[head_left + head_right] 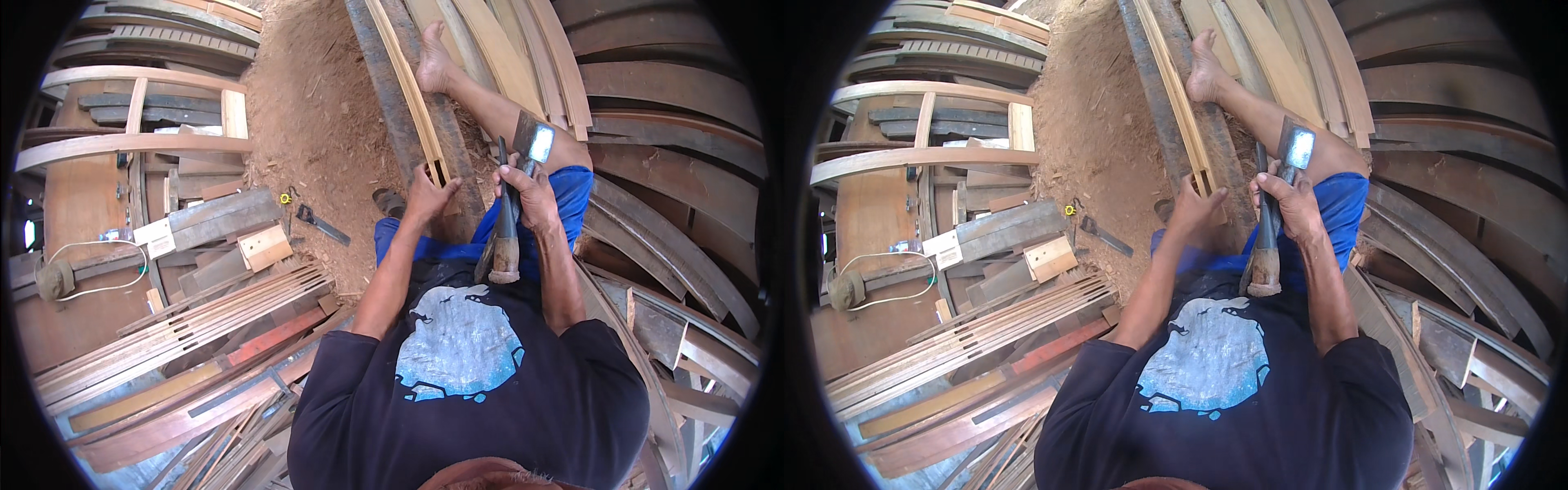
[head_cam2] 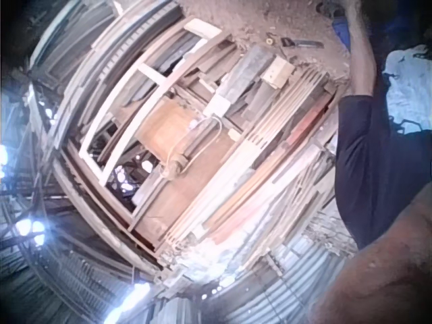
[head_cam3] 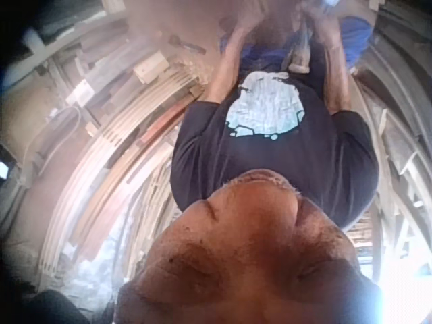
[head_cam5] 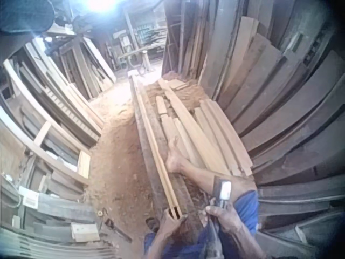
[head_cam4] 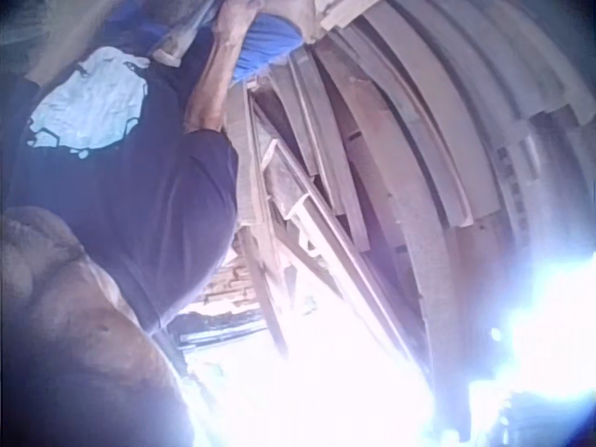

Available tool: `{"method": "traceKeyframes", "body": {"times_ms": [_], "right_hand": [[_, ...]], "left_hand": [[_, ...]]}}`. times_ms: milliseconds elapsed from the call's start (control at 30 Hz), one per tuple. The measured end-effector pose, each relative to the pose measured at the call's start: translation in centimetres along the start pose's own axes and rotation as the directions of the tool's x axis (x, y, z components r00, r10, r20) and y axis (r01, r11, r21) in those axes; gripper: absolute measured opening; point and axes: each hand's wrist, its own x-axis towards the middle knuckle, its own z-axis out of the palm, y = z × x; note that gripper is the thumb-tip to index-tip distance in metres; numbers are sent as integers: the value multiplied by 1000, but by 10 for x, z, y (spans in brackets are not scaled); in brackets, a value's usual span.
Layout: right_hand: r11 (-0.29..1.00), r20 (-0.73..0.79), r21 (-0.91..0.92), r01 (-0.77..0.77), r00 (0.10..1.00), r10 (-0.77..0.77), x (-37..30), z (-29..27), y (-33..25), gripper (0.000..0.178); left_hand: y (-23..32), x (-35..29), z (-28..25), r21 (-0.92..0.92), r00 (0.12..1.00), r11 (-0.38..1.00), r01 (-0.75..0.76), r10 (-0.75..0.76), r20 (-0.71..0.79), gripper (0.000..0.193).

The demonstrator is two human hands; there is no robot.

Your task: The person uses a chisel and mallet to carve a groove into a wooden plank. They repeatedly strike the chisel, clear wood shavings, and inspect the groove by inserting a smaller piece of wood to check the fit.

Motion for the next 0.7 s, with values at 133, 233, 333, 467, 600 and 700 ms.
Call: {"method": "traceKeyframes", "body": {"times_ms": [133, 233, 333, 467, 600, 700], "right_hand": [[1000, 15, 0, -19, 1000, 19, -6, 0, -3, 26], [1000, 38, 22, 18, 999, -18, -7, 0, 2, 26], [1000, 61, 14, 6, 998, -6, -6, -2, 2, 26], [1000, 70, 20, 11, 997, -13, -12, 5, -4, 20], [1000, 105, 9, 6, 994, -7, -13, 10, -4, 20], [1000, 84, -13, 18, 996, -16, -12, 3, -4, 18]], "left_hand": [[-2, 30, -27, 3, 979, 997, 83, -82, 187, 48], [-32, 42, -30, -348, 933, 898, 271, -156, 324, 44], [-37, 46, -26, -206, 939, 950, 233, -165, 302, 37], [-46, 40, -25, -533, 929, 772, 346, -201, 311, 38], [-66, 22, -39, -320, 997, 945, 62, -76, -32, 39], [8, -43, -44, 304, 845, 848, -434, 500, -190, 62]]}}
